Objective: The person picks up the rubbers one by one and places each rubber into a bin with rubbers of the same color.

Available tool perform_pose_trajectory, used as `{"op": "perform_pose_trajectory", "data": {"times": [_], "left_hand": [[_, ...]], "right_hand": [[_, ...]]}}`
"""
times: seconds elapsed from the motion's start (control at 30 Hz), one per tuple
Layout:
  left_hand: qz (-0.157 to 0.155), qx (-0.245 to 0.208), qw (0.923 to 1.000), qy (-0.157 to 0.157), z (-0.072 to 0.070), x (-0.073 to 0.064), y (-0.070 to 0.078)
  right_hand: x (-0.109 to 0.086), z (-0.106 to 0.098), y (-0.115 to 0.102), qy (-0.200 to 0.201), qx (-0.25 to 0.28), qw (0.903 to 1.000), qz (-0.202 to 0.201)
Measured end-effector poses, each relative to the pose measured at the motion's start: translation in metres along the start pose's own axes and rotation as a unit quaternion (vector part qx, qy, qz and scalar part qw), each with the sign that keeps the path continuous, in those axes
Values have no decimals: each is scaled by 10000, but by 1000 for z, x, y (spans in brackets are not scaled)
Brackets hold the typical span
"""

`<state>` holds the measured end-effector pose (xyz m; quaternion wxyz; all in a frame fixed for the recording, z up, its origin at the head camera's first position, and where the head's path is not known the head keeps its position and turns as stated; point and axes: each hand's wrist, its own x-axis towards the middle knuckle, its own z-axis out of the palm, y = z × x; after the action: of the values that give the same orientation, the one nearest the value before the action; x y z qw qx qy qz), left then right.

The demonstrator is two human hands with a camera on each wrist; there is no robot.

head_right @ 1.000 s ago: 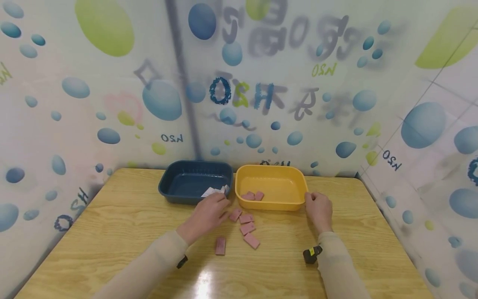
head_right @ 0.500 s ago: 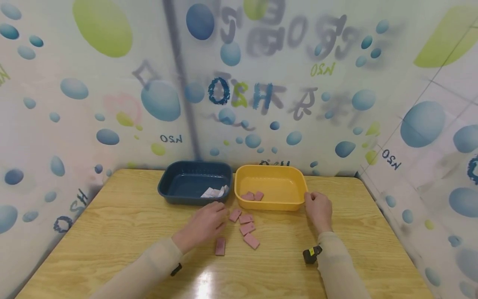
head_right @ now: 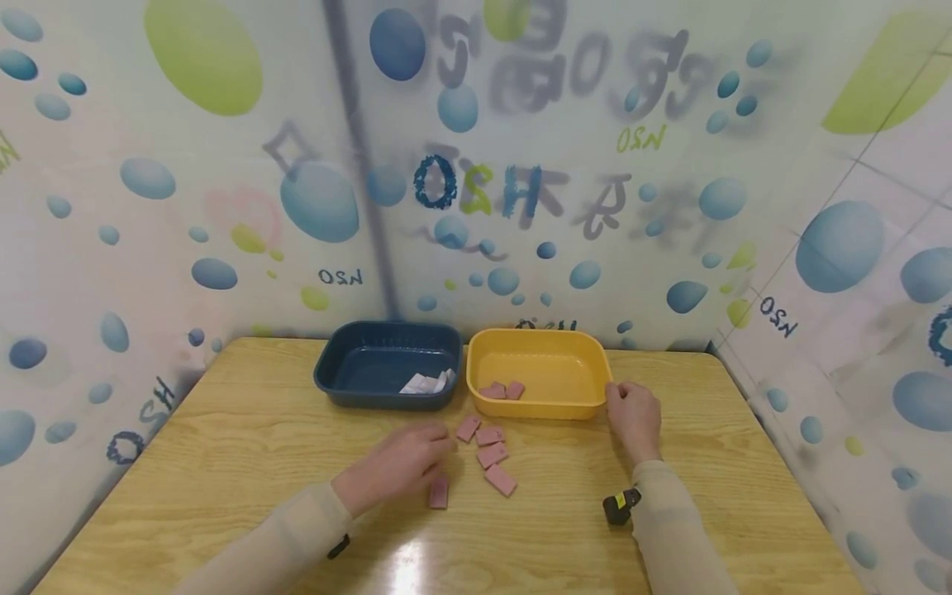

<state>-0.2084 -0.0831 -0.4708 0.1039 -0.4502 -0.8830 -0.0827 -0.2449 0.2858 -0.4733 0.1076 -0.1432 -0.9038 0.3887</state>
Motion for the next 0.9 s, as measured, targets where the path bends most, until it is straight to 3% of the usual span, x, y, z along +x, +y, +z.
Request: {"op": "perform_pose_trajectory", "data": {"times": [0.27, 0.73, 0.9], "left_hand": [[-4, -69, 9994, -346, -2, -2, 4], [488, 205, 9982, -273, -1, -7, 5], [519, 131, 9976, -435, 0, -7, 6]], "right_hand": [[1, 0, 0, 58, 3, 10000, 0], [1, -1, -1, -2, -21, 10000, -2], [0, -1, -2, -27, -28, 10000, 39]]}}
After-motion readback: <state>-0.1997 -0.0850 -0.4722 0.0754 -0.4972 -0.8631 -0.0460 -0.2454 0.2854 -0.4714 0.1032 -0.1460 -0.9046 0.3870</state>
